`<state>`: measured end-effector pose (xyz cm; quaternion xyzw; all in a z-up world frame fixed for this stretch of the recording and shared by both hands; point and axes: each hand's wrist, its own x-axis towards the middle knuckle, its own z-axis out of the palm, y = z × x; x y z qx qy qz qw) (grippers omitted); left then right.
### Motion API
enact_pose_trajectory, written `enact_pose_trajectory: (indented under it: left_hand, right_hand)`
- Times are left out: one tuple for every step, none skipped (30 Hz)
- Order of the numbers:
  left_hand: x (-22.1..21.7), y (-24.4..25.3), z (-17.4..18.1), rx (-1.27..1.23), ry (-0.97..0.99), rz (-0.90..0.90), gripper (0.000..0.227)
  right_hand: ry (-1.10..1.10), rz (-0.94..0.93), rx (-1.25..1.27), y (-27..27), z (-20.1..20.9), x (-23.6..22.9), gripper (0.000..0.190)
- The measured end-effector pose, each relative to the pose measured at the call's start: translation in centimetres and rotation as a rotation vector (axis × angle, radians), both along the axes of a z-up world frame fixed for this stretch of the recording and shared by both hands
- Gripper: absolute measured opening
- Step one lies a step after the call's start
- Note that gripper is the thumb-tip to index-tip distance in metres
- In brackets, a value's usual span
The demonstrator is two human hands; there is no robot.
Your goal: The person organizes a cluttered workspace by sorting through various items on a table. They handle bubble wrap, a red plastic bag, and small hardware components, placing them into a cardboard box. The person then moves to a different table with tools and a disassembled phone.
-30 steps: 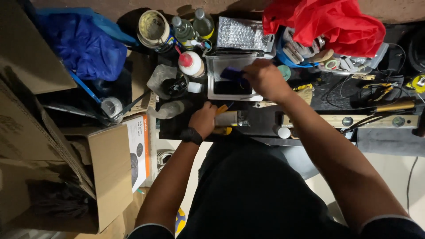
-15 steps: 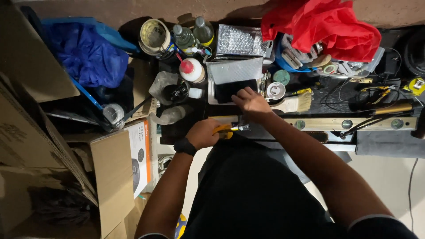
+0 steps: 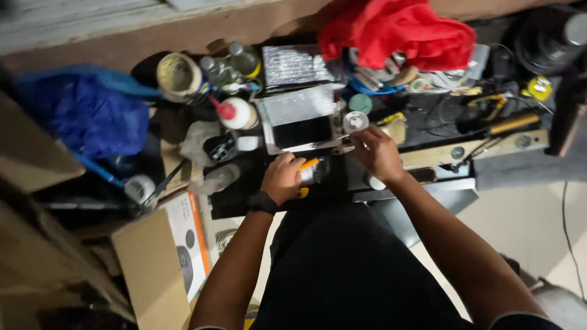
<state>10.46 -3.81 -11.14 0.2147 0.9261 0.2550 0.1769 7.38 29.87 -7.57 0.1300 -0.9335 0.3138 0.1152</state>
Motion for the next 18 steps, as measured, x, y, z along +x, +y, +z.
enact_pose_trajectory:
  left_hand:
    - [-0.3, 0.7, -0.3, 0.006, -0.002, -0.022, 0.040]
    - [-0.6, 1.4, -0.5, -0.036, 0.060, -0.031, 0.036]
    - [-1.0, 2.2, -0.8, -0.077, 0.126, -0.040, 0.032]
    - [-0.9, 3.0, -1.3, -0.071, 0.128, -0.062, 0.032]
    - [-0.7, 3.8, -1.8, -0.169, 0.197, -0.034, 0.037]
    - [-0.6, 4.6, -2.2, -0.264, 0.268, -0.004, 0.043]
    - [-0.8, 5.2, -1.3, -0.258, 0.271, -0.025, 0.043]
    - [-1.1, 5.8, -0.3, -0.190, 0.315, -0.085, 0.036]
    - [-1.3, 6.2, 0.7, -0.124, 0.359, -0.142, 0.029]
    - [-1.4, 7.3, 1.1, -0.120, 0.363, -0.161, 0.029]
    - [-1.5, 8.4, 1.5, -0.052, 0.339, -0.208, 0.029]
    - [-1.6, 9.5, 1.9, 0.015, 0.313, -0.256, 0.029]
    - [-1.5, 11.0, 1.9, 0.017, 0.314, -0.274, 0.029]
    - [-1.2, 12.4, 2.0, 0.055, 0.313, -0.295, 0.029]
    - [-1.0, 13.9, 2.1, 0.092, 0.314, -0.315, 0.029]
    - [-0.8, 15.3, 2.8, 0.094, 0.318, -0.331, 0.029]
    - [-0.7, 16.8, 3.5, 0.111, 0.322, -0.334, 0.029]
    - [-0.5, 18.2, 4.2, 0.128, 0.325, -0.336, 0.029]
  right_hand:
    - [-0.002, -0.022, 0.006, 1.0, -0.2, 0.9, 0.007]
    - [-0.034, -0.058, 0.008, 2.0, -0.3, 1.9, 0.006]
    - [-0.062, -0.096, 0.007, 3.0, -0.5, 2.8, 0.005]
    - [-0.061, -0.119, 0.011, 3.7, -0.6, 3.7, 0.005]
    - [-0.070, -0.154, -0.040, 4.3, -0.8, 4.6, 0.007]
    - [-0.077, -0.188, -0.092, 5.0, -0.8, 5.5, 0.010]
    - [-0.075, -0.210, -0.090, 5.6, -0.7, 6.2, 0.010]
    - [-0.082, -0.250, -0.106, 6.1, -0.6, 6.9, 0.008]
    - [-0.087, -0.288, -0.126, 6.5, -0.5, 7.5, 0.006]
    - [-0.083, -0.307, -0.127, 7.2, -0.4, 7.9, 0.006]
    - [-0.078, -0.328, -0.141, 7.8, -0.4, 8.3, 0.007]
    - [-0.073, -0.349, -0.155, 8.5, -0.4, 8.8, 0.010]
    - [-0.070, -0.368, -0.157, 9.3, -0.8, 9.0, 0.010]
    - [-0.078, -0.384, -0.155, 10.2, -1.2, 9.4, 0.013]
    - [-0.083, -0.398, -0.154, 11.0, -1.5, 9.6, 0.016]
    - [-0.078, -0.414, -0.156, 11.5, -0.8, 9.8, 0.016]
    - [-0.062, -0.431, -0.177, 12.1, -0.2, 9.8, 0.015]
    - [-0.046, -0.447, -0.199, 12.6, 0.4, 9.8, 0.015]
